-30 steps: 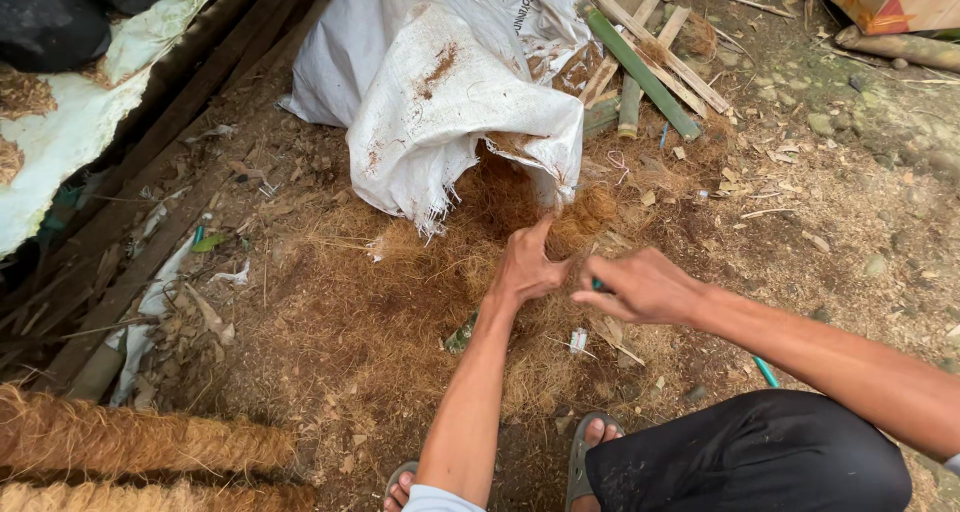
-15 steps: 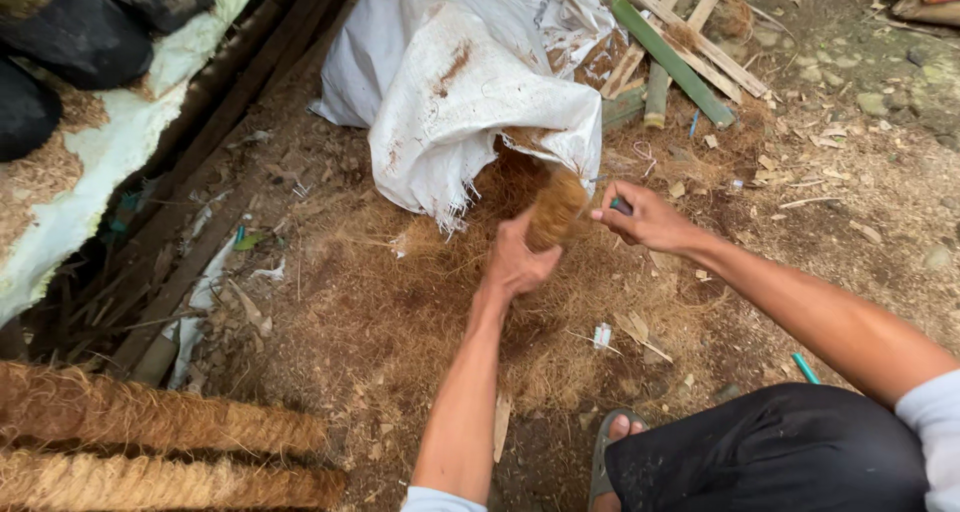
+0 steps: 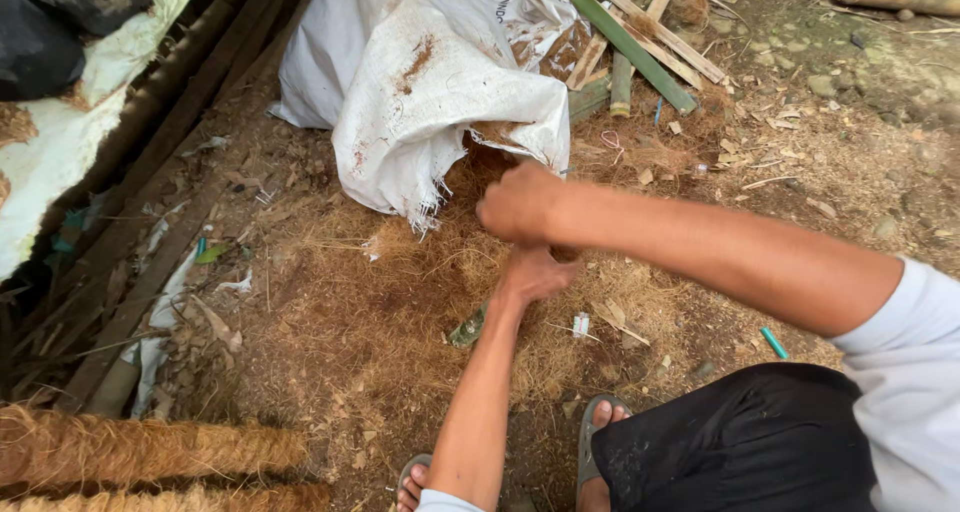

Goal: The person sits on the ground and makes a coconut-fiber brush. They pull handfuls of coir fiber from a white sack, wrap the fiber around a bamboo stick, and tie it in place with string, rotating the stick to build up an even fiber layer along its length.

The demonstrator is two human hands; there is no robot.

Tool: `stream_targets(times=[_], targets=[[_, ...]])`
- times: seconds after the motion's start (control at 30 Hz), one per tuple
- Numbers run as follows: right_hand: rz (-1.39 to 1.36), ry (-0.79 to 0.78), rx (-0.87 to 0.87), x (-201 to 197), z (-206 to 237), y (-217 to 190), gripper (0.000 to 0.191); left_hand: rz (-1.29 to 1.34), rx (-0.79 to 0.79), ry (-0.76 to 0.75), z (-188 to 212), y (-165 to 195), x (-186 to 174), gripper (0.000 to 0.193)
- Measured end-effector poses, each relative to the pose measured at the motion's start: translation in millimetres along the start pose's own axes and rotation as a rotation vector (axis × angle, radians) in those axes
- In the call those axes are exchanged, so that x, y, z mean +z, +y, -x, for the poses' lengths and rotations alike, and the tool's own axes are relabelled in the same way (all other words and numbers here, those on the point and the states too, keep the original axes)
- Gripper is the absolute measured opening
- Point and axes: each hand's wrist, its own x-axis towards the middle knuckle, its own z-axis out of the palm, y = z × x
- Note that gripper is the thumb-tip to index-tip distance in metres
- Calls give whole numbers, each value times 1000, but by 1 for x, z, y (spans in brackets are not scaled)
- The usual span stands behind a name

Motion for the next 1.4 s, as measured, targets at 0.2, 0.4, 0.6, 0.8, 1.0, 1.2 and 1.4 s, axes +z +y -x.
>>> stream_targets(times=[0.2, 0.4, 0.6, 0.8, 1.0, 1.2, 1.4], targets=[[-34, 494, 52, 67, 19, -56, 4, 344, 40, 145, -6, -13, -17, 62], [-268, 661, -97, 115, 39, -30, 23, 167, 42, 240, -9, -24, -42, 77], [-890, 504, -11, 145, 33, -3, 28, 40, 195, 296, -7, -26, -55, 79], [-1844, 263, -111, 128, 2, 33, 28, 202, 56, 169, -2, -20, -51, 47], [-1253, -195, -136, 45, -16, 81, 17, 160, 97, 109, 2, -9, -35, 61], [-523, -429, 12, -33, -31, 54, 17, -13, -24, 42, 3, -1, -23, 56], [114, 387, 188, 13, -14, -28, 7, 158, 69, 188, 3, 0, -27, 41]])
